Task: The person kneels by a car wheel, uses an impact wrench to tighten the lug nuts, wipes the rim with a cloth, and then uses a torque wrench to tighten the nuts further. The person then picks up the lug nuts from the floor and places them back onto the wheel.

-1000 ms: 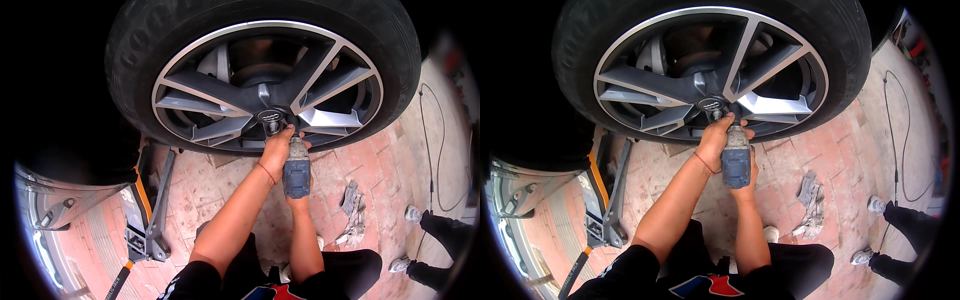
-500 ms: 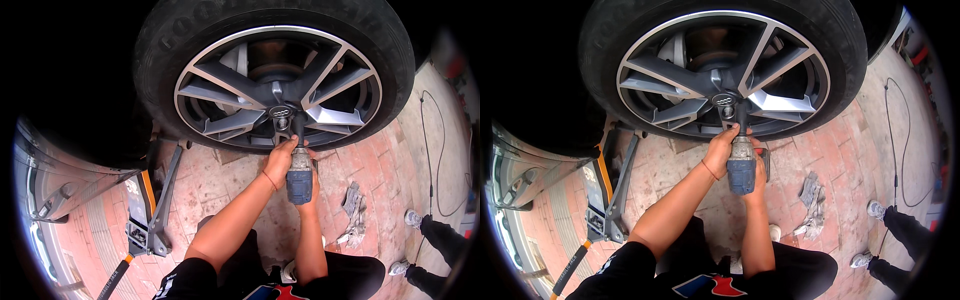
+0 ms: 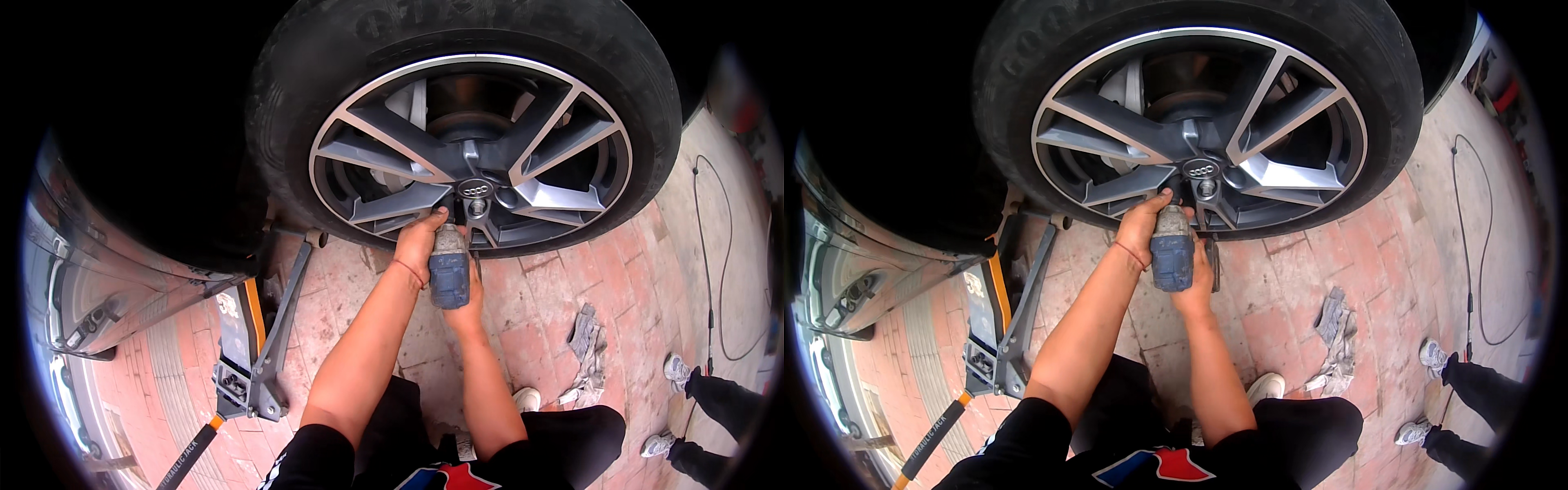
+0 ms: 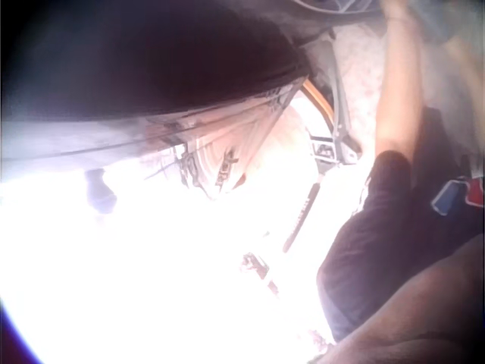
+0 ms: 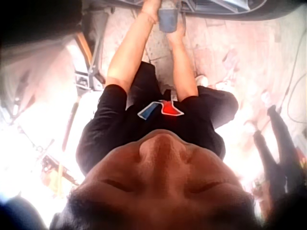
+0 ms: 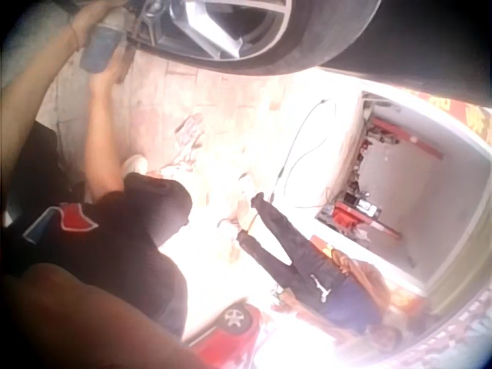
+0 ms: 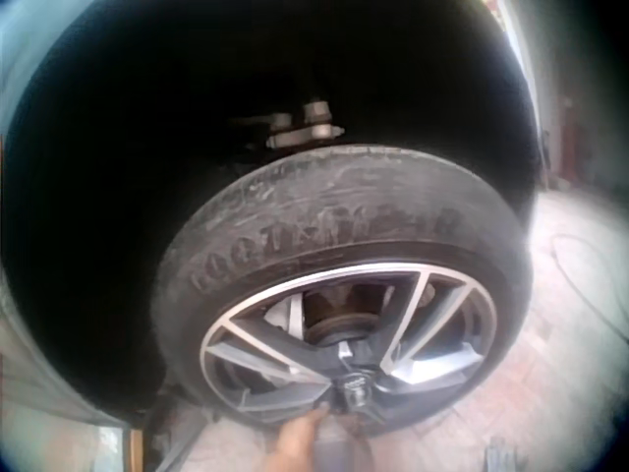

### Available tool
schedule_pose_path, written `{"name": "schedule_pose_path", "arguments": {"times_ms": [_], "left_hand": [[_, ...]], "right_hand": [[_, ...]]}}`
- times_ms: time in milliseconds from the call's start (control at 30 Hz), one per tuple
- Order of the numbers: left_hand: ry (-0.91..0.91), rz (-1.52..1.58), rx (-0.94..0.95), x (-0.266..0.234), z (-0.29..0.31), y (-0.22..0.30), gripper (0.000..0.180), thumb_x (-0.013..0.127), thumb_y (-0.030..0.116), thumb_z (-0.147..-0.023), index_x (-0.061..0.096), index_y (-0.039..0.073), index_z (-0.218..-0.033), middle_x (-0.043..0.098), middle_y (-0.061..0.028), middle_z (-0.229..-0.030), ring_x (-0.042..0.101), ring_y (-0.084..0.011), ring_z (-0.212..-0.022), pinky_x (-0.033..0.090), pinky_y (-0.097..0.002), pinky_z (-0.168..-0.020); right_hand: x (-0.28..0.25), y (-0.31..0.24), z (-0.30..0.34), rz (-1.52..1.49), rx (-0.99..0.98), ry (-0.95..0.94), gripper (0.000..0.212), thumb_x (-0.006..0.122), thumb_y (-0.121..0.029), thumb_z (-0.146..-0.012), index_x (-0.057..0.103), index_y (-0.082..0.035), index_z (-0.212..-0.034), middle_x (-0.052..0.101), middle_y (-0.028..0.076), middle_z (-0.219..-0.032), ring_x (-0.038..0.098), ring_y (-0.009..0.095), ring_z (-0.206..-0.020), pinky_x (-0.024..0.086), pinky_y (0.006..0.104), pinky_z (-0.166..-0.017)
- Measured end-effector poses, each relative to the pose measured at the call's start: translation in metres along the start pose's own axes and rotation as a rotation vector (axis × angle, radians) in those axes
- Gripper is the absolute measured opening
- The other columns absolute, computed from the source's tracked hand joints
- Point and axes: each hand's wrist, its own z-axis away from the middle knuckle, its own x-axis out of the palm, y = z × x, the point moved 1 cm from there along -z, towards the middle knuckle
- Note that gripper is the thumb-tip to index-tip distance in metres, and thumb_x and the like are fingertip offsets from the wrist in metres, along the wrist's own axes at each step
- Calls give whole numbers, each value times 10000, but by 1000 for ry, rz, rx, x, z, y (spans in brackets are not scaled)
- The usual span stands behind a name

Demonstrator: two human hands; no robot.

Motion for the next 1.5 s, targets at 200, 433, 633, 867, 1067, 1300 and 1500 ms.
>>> {"name": "schedule_pose_path", "arguments": {"times_ms": [200, 433, 633, 867, 1067, 1300, 1500], "left_hand": [[-67, -7, -21, -4, -7, -6, 407, 418, 346, -1079, 556, -19, -1197, 720, -223, -1015, 714, -289, -800, 606, -428, -757], [-136, 10, -37, -13, -10, -10, 434, 355, 348, -1090, 559, -16, -1207, 707, -235, -1030, 708, -332, -843, 605, -470, -831], [-103, 86, -12, -2, -12, -9, 429, 339, 336, -1094, 565, -15, -1189, 710, -236, -986, 710, -321, -802, 602, -432, -727], [-199, 68, -64, -13, 16, -19, 436, 350, 360, -1095, 559, -13, -1184, 706, -231, -979, 711, -332, -793, 605, -443, -732], [-215, 65, 35, 20, 41, -11, 432, 344, 326, -1091, 528, -35, -1242, 684, -225, -1100, 700, -366, -945, 574, -504, -915], [-113, 130, -36, 25, 18, 26, 389, 554, 312, -1027, 546, -39, -1196, 701, -213, -1087, 701, -315, -981, 603, -475, -859], [-118, 49, 63, 33, 22, 36, 365, 454, 300, -1046, 562, -15, -1194, 697, -235, -1129, 696, -331, -1020, 594, -436, -861]], "right_hand": [[6, 3, 0, -35, -28, 9, 509, 711, -66, -817, 550, -41, -1299, 681, 141, -1128, 675, 288, -1008, 522, 369, -889], [0, 5, -1, 78, -120, 18, 681, 763, -182, -796, 482, -52, -1403, 660, 191, -1197, 679, 395, -1025, 550, 438, -837], [-2, 16, -4, 133, -53, -47, 733, 757, -164, -792, 436, -33, -1439, 633, 208, -1247, 638, 413, -1115, 523, 448, -911], [-24, -5, 20, 211, -166, -70, 692, 723, -139, -812, 445, 3, -1429, 564, 256, -1330, 527, 441, -1249, 427, 471, -1053], [-43, -24, 17, 116, -147, -52, 558, 715, -118, -836, 521, -18, -1350, 597, 189, -1303, 588, 369, -1198, 474, 400, -1000], [-33, -63, -15, 58, -104, 2, 581, 708, -89, -838, 493, -29, -1375, 637, 156, -1199, 635, 310, -1093, 497, 371, -947], [-11, -39, -16, -34, -90, 30, 550, 708, -65, -836, 511, -46, -1349, 689, 110, -1076, 670, 219, -941, 529, 335, -831]]}}
